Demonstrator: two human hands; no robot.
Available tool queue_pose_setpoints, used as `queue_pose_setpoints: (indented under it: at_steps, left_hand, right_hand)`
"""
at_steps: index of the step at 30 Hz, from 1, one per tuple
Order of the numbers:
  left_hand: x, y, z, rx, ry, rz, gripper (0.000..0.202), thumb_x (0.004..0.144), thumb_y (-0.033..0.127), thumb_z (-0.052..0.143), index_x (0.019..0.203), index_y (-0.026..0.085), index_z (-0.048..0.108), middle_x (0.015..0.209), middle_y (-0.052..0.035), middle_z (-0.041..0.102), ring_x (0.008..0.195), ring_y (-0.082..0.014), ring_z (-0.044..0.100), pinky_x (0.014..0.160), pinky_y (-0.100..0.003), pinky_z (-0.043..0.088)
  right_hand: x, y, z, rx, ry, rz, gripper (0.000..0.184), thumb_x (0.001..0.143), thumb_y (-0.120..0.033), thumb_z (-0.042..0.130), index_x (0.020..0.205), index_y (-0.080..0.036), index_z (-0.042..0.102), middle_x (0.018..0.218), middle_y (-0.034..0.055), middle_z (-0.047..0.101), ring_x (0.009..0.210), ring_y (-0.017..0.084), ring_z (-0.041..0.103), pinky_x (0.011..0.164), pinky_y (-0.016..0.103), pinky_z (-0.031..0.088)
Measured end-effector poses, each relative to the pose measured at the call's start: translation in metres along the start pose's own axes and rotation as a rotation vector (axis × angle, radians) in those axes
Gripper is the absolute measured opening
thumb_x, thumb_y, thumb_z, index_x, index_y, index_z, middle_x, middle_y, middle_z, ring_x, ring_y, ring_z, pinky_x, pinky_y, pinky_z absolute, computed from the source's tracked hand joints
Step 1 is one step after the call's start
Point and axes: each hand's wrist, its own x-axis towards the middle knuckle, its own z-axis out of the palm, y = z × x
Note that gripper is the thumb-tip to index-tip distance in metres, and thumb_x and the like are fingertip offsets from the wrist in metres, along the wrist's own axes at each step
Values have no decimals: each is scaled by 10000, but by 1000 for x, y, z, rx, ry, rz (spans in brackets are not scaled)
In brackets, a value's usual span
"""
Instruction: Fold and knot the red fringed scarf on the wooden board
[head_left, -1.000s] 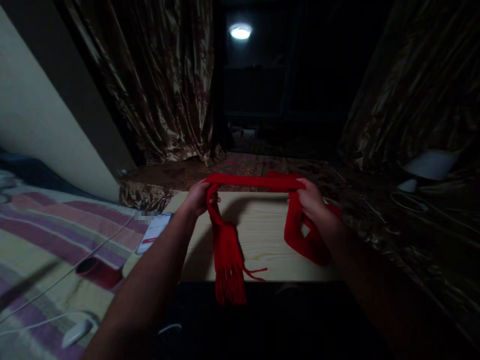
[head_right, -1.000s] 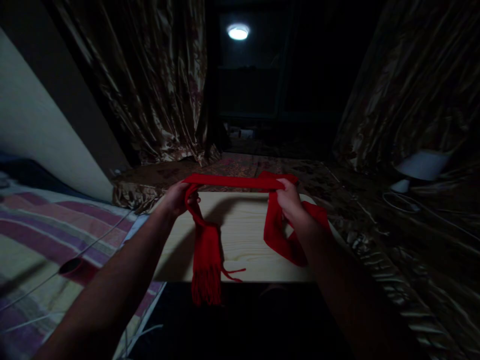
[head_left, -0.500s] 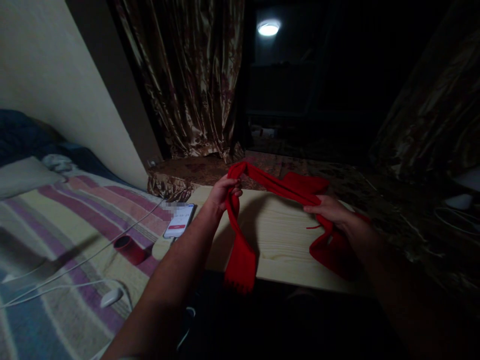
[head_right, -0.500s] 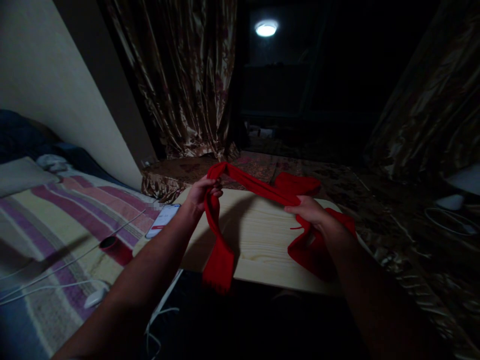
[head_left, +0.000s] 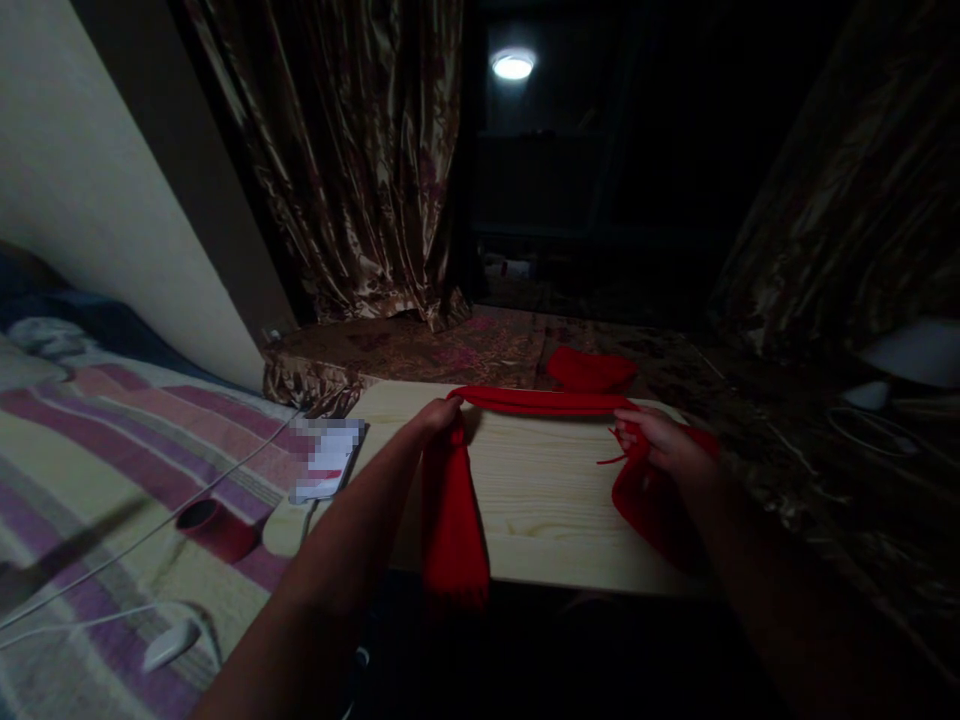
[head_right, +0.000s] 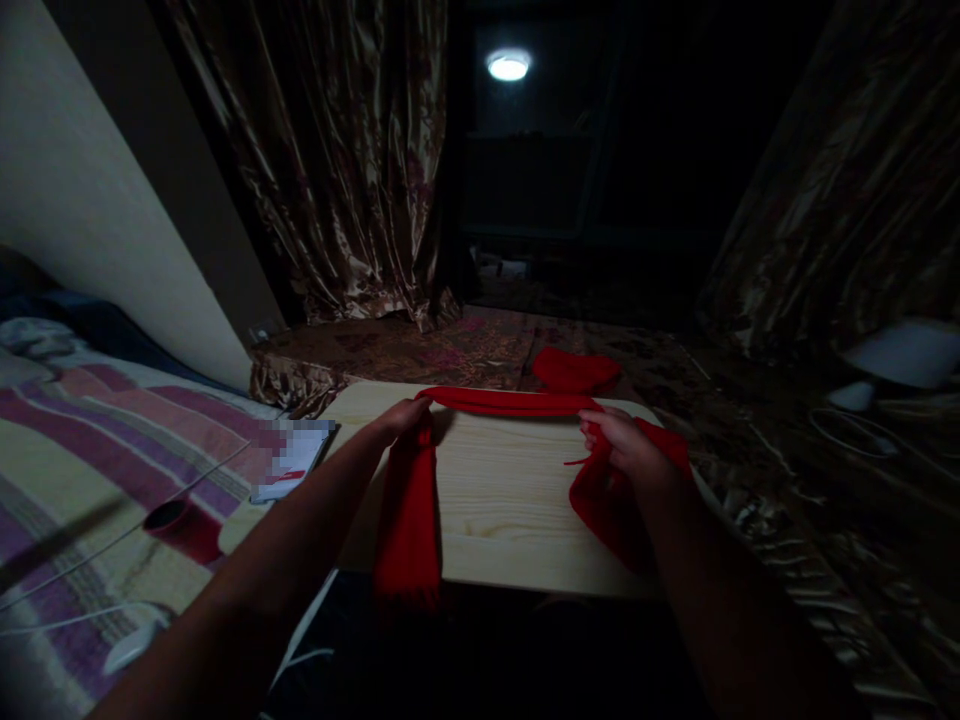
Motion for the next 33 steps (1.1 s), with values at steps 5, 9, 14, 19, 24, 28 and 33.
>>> queue_pose_setpoints:
  at_steps: [5,9,14,19,24,28,33]
  left_hand:
    - [25,-2,4,-24,26,-11,325,902,433,561,745,162,647,571,-39,621,483,-162,589,492,-263,484]
    - [42,-10,-6,37,175,74,227,879,387,603,878,168,662,744,-66,703,646,-172,674,612,-263,537]
    - [47,-29,-18,152,280,117,451,772,324,763,1172,151,643,1087,-155,749,862,-214,725,731,-279,550]
    - [39,-37,-11,246,313,246,700,765,343,767,1416,207,548,1253,-143,710,984,-223,725,842,-313,572]
    - [31,-38,-6,315,308,388,408,781,249,656,1179,205,737,1239,-97,724,1133,-268,678,1045,-405,519]
    - [24,-39,-7,100,214,355,344,742,198,588,1028,215,778,1417,-65,628,1285,-278,597,1071,-422,521]
    - [1,-46,-8,-227,37,279,459,609,161,602,1024,224,788,1539,-46,514,1276,-333,607,943,-458,607]
  right_hand:
    - [8,13,16,-26,72,-13,219,727,-100,680,907,-209,620,609,-40,604,454,120,551,480,235,488]
    - [22,24,28,-262,120,-186,434,742,-136,664,1170,-201,642,915,39,756,773,196,722,759,328,590]
    - [41,36,41,-1019,196,-264,538,787,-122,642,1324,-124,627,1272,157,702,1167,279,668,1040,377,490]
    - [43,45,57,-1339,139,-378,746,833,-220,655,1535,-101,430,1478,200,549,1358,292,533,1136,364,400]
    - [38,51,68,-1411,125,-372,838,831,-313,676,1579,-113,355,1594,223,387,1455,319,410,1172,401,346]
    - [26,49,68,-1434,177,-343,855,838,-342,683,1592,-143,333,1634,222,306,1482,362,350,1186,465,307]
    - [1,42,61,-1409,173,-414,759,848,-317,673,1539,-127,421,1613,219,352,1452,338,399,1181,446,320]
